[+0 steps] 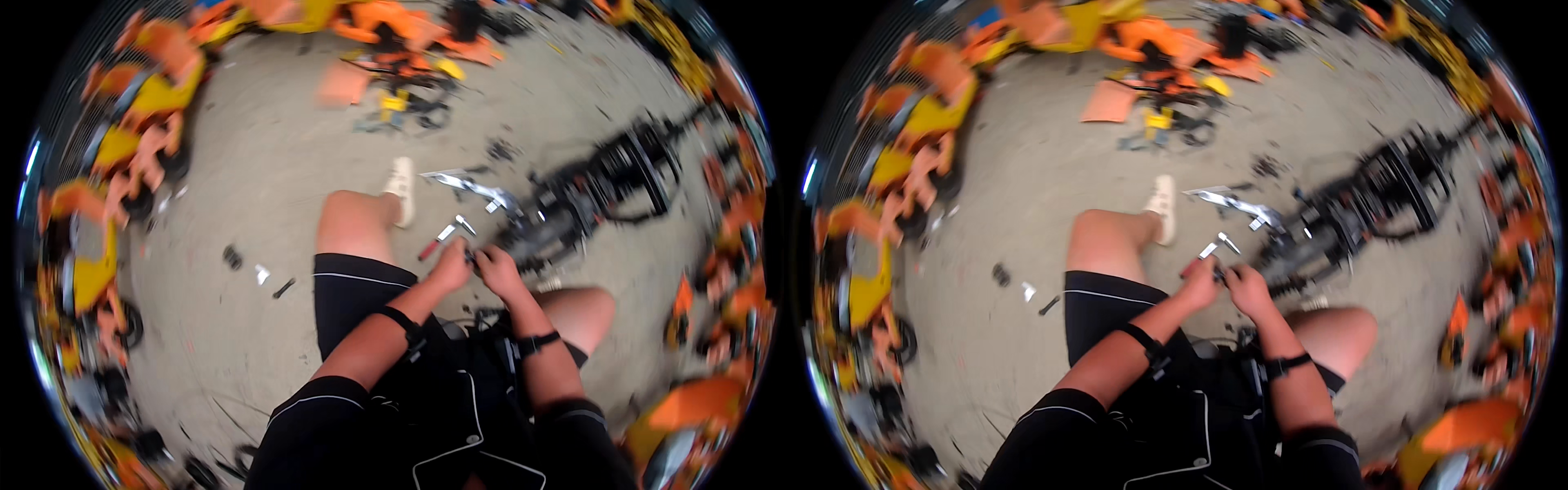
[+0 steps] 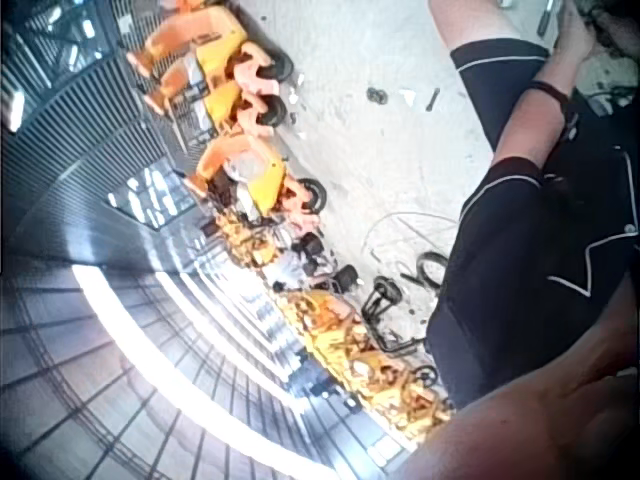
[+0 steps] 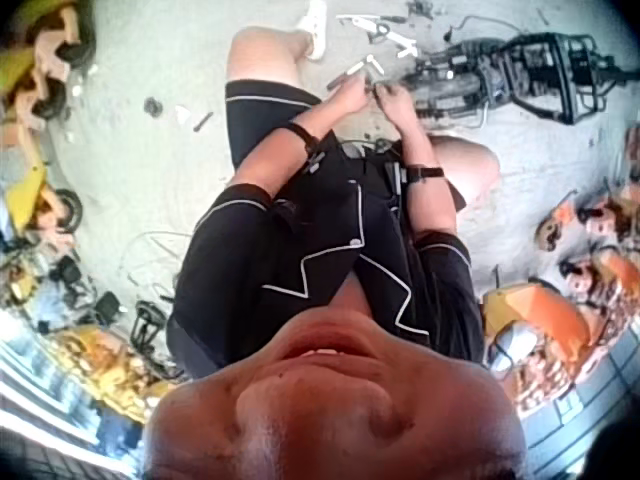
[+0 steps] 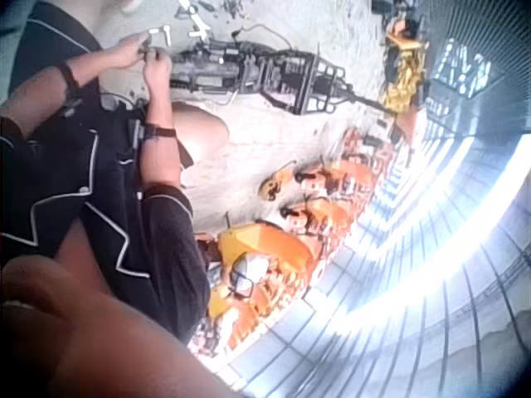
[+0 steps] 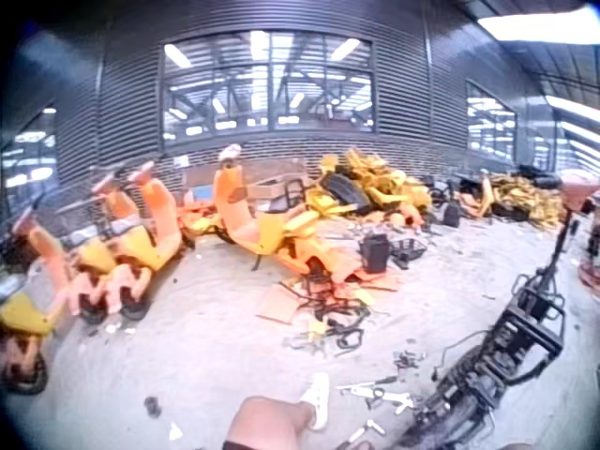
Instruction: The person uses a wrench and a socket to work on the rear shock and frame of an orange electric scooter, handling various bolts and small metal components.
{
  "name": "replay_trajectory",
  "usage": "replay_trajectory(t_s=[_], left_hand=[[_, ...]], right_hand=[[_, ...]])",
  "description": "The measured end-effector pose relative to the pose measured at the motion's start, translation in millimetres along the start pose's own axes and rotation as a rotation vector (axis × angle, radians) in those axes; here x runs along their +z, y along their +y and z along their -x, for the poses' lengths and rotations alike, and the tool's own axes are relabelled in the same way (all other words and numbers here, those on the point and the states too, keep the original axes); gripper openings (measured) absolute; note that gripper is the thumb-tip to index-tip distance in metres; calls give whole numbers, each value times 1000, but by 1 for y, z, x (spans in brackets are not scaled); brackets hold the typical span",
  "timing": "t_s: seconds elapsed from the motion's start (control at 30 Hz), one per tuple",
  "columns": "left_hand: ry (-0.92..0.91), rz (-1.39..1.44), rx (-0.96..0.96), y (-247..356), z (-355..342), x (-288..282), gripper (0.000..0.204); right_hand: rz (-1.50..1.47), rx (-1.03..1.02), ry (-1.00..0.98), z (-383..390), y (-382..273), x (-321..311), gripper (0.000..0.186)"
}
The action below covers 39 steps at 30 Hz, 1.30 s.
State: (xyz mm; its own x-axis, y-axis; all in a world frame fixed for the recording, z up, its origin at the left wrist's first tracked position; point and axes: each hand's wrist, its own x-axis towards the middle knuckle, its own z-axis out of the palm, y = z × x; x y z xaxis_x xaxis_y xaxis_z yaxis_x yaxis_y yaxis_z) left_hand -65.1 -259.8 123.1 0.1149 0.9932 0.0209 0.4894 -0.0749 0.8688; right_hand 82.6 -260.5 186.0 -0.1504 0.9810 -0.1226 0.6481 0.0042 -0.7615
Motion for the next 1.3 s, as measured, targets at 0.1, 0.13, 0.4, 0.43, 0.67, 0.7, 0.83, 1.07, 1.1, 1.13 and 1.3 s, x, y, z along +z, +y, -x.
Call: replay_trajectory(t_s=[0.1,0.13,0.4,0.43,0.67,0.7,0.83,1.07,1.1,1.13,1.3], left_hand=[[-65,-20,-8,3,-8,9,30],[-91,1,18,2,-3,11,30],[-274,-22,47,30,-13,12,37],[-269,11,62,24,-14,10,37],[-368,-36,77,60,-10,3,34],[-390,-63,97,61,-7,1,34],[-405,-152,95,52,-2,-10,39],[-434,-307,23,38,6,-26,41],[-421,-322,72,37,9,-27,41],[-427,-350,78,36,11,-29,38],[-448,-416,84,43,17,-39,32]], right_hand=[[34,73,30,1,-1,-8,29],[32,69,35,6,-1,-7,28],[67,67,121,18,13,-15,22],[71,88,162,18,6,-12,22],[63,73,273,32,5,-12,19],[93,29,278,36,4,-9,19],[163,-13,220,39,-9,-6,21],[44,5,130,38,-14,21,23],[69,-47,164,39,-11,23,25],[53,-35,150,40,-9,25,25],[35,-45,112,41,-7,33,26]])
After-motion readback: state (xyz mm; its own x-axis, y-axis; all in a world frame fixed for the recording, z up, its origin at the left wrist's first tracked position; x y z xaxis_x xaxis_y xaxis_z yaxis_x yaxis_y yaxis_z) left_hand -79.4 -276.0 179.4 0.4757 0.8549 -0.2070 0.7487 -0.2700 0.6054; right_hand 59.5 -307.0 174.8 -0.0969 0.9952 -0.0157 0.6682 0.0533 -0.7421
